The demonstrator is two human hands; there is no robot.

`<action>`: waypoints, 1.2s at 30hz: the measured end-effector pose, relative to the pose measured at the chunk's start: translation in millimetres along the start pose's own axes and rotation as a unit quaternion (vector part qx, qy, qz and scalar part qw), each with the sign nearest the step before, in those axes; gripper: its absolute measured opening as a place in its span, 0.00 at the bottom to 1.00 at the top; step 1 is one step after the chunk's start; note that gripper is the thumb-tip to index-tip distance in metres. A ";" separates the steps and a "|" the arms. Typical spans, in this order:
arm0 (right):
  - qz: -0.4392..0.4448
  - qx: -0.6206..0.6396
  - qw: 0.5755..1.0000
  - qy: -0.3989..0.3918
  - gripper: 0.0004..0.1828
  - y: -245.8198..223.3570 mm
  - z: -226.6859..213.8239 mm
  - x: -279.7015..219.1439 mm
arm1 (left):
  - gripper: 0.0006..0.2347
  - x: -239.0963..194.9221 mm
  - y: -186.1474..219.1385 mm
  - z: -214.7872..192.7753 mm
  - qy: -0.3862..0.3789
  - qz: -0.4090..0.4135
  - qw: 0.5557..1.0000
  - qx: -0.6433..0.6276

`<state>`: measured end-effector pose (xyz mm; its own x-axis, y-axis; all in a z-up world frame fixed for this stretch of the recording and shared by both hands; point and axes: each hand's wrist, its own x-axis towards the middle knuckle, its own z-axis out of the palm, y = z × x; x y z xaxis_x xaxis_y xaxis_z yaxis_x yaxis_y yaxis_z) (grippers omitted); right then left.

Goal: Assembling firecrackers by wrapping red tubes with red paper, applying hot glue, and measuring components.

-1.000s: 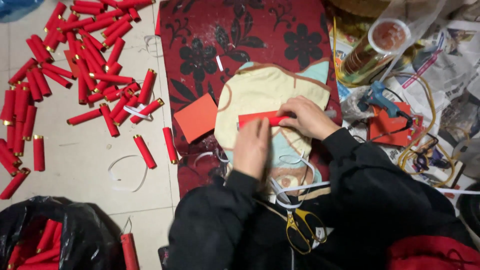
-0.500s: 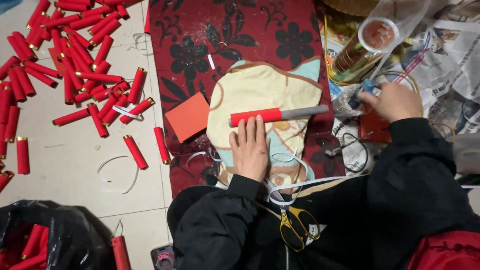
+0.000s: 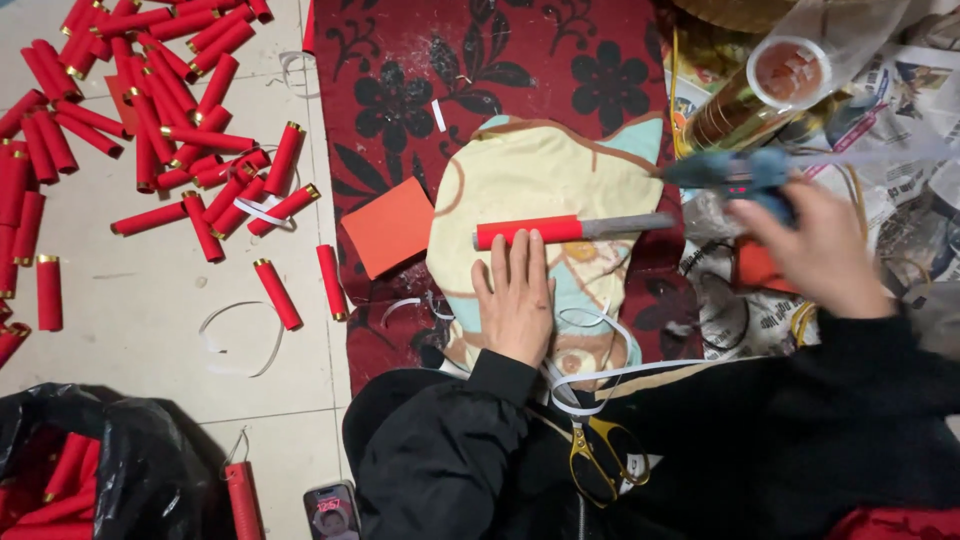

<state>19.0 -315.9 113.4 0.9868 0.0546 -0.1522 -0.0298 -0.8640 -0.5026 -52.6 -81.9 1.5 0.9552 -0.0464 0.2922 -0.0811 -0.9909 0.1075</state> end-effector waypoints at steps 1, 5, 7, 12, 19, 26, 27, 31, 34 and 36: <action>0.000 0.000 1.000 -0.001 0.19 -10.4 10.7 1.6 | 0.22 -1.0 0.6 0.5 -0.001 0.000 1.000 0.000; -0.166 0.110 0.976 -0.088 0.15 -53.2 50.3 10.0 | 0.24 2.3 -0.7 -5.6 -0.016 -0.011 0.998 -0.059; -0.196 0.102 0.971 -0.095 0.16 -64.7 65.8 16.3 | 0.24 4.0 -0.2 -10.0 -0.040 -0.009 0.994 -0.106; -0.258 0.037 0.953 -0.154 0.22 -72.5 92.7 34.3 | 0.25 5.1 0.2 -10.1 -0.051 -0.012 0.993 -0.109; -0.290 -0.035 0.946 -0.139 0.20 -67.2 114.6 42.2 | 0.24 4.4 0.3 -6.8 -0.046 -0.012 0.993 -0.112; -0.293 -0.134 0.942 -0.091 0.20 -56.6 80.9 35.1 | 0.26 5.1 -0.1 -13.6 -0.057 -0.008 0.991 -0.121; -0.288 -0.148 0.943 -0.083 0.20 -51.9 75.2 33.8 | 0.25 5.2 0.0 -15.9 -0.056 -0.007 0.991 -0.124; -0.287 -0.160 0.942 -0.066 0.20 -4.5 74.8 39.0 | 0.26 4.1 0.2 -14.4 -0.052 -0.003 0.992 -0.118; -0.286 -0.180 0.940 -0.041 0.18 -3.0 63.6 34.6 | 0.25 3.7 -0.1 -13.7 -0.066 -0.003 0.991 -0.115; -0.272 -0.177 0.944 -0.054 0.18 -5.8 56.4 31.9 | 0.26 3.6 -0.3 -12.1 -0.064 -0.001 0.993 -0.104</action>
<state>41.7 -280.8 63.4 0.8179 0.5733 -0.0480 0.5516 -0.8052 -0.2178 -52.5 -80.2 14.1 0.9825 -0.0739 0.1711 -0.1242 -0.9442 0.3052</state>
